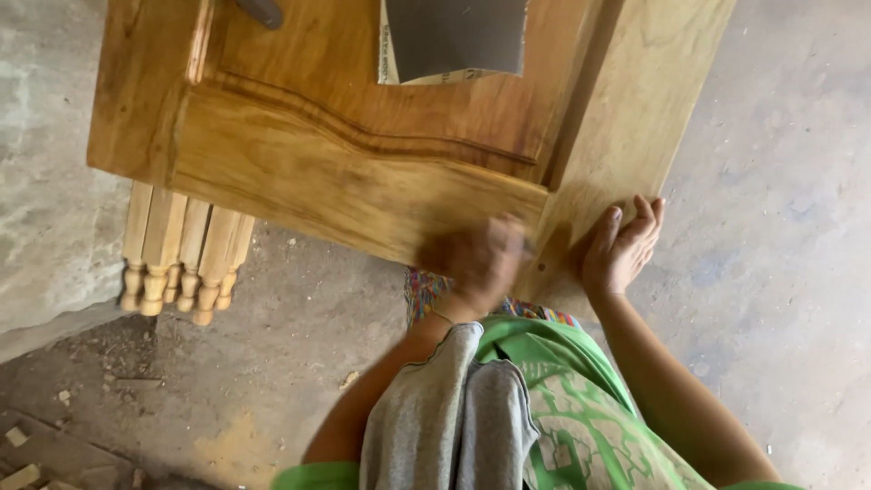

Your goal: The person sands a wooden table surface using a sanding block and sandpaper. They move the sanding block across the table top and edges, occasionally switching between different pieces of sandpaper and a small wooden block.

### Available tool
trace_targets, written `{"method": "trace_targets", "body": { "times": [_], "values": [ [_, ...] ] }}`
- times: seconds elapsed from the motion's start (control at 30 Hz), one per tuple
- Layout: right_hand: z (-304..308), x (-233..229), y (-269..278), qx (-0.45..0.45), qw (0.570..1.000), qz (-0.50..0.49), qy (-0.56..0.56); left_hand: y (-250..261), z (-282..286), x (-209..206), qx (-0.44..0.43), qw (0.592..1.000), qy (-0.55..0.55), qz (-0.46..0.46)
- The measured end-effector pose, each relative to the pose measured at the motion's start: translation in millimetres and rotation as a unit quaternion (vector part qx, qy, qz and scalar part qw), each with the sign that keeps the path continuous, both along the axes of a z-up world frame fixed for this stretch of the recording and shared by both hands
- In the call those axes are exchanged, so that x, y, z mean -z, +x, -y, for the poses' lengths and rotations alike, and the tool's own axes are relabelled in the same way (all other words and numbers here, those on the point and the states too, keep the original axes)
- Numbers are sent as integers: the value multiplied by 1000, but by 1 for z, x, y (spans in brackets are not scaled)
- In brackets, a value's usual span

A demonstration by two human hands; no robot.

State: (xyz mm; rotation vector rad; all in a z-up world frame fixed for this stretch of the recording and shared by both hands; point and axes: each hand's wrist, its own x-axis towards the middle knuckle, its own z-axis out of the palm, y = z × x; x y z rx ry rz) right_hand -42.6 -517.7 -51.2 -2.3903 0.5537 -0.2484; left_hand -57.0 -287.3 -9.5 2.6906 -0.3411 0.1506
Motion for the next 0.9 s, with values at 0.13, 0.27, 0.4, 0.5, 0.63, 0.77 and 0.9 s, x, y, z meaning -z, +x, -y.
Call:
{"method": "trace_targets", "body": {
  "times": [0.13, 0.27, 0.4, 0.5, 0.63, 0.77, 0.9],
  "values": [
    [3, 0, 5, -13, 1000, 13, -7, 0, -18, -45, -87, 957, -275, -24],
    [-6, -14, 6, -19, 1000, -15, -9, 9, -177, 14, -305, 933, 181, 67],
    [-5, -10, 5, -10, 1000, 14, -16, 10, -219, 47, -401, 890, 218, 6],
    [-5, -9, 5, -14, 1000, 3, -6, 11, -104, 2, -312, 938, 131, 74],
    [-1, -3, 2, -25, 1000, 3, -7, -12, -42, 34, -103, 992, -9, 68],
    [-1, -12, 4, -41, 999, -9, -5, 15, -151, 66, -268, 960, 15, 78],
    [2, -2, 4, -23, 1000, 18, -9, 16, -268, 70, -382, 876, 267, 125]
  ]
}}
